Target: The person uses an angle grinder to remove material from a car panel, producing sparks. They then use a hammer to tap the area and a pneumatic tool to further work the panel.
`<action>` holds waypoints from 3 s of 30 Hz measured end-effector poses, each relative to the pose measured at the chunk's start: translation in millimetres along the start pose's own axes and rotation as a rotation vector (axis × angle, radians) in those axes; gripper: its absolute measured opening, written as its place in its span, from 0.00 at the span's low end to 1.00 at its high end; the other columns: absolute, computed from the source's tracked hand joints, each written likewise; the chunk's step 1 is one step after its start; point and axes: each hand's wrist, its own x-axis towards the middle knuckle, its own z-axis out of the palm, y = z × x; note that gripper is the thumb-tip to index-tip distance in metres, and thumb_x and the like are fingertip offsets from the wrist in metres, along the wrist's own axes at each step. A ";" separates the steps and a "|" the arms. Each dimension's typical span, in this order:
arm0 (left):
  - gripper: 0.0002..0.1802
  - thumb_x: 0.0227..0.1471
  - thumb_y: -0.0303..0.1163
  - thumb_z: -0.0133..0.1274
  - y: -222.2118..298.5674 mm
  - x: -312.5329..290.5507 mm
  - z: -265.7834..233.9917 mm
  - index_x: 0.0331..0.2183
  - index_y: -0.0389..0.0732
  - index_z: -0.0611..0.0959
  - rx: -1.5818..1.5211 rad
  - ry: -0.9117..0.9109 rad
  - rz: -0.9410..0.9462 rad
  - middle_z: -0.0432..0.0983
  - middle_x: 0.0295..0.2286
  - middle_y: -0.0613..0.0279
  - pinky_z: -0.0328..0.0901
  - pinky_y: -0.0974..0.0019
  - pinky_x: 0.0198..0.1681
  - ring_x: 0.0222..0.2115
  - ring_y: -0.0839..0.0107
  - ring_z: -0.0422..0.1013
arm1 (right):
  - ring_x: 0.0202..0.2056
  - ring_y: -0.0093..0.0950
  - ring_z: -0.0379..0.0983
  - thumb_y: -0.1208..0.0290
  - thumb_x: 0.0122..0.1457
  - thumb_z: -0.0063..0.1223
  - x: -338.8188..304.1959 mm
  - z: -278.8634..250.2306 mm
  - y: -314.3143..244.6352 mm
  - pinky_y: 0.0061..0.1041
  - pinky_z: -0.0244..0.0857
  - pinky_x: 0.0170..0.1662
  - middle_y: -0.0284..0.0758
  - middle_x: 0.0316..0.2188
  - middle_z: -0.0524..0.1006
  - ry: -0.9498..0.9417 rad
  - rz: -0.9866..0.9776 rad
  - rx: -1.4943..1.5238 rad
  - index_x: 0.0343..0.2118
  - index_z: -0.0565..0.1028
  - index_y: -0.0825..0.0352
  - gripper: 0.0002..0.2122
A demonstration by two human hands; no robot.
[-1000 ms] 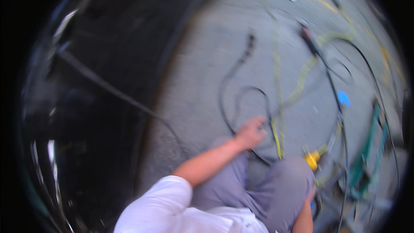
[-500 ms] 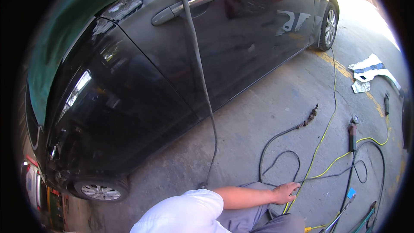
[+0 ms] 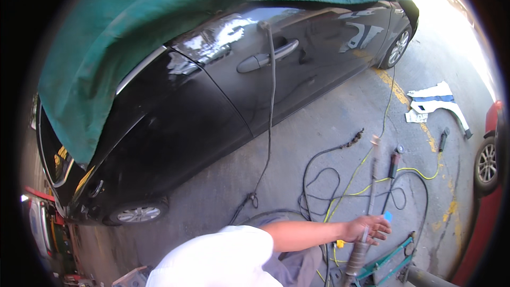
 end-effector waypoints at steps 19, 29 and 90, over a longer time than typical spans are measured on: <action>0.35 0.65 0.59 0.49 89.6 -184.1 465.5 0.14 0.49 0.63 0.172 0.405 1.111 0.66 0.17 0.66 0.71 0.53 0.43 0.30 0.64 0.73 | 0.39 0.28 0.75 0.62 0.53 0.66 -93.2 -174.6 -266.9 0.26 0.68 0.41 0.42 0.42 0.80 -0.171 -0.032 -0.028 0.52 0.74 0.73 0.26; 0.35 0.66 0.59 0.48 104.6 -221.4 488.1 0.13 0.50 0.63 0.162 0.439 1.067 0.69 0.17 0.66 0.71 0.52 0.43 0.30 0.65 0.73 | 0.60 0.33 0.70 0.65 0.51 0.72 46.9 -110.7 -292.6 0.37 0.53 0.69 0.42 0.58 0.73 0.171 -0.862 0.640 0.61 0.69 0.68 0.34; 0.23 0.55 0.50 0.66 300.0 -258.1 349.2 0.40 0.46 0.74 -0.331 0.282 0.767 0.69 0.20 0.73 0.70 0.63 0.34 0.23 0.76 0.70 | 0.36 0.32 0.74 0.61 0.43 0.66 -83.7 -81.6 -506.9 0.36 0.68 0.46 0.40 0.31 0.77 -0.042 -0.088 0.426 0.42 0.77 0.74 0.25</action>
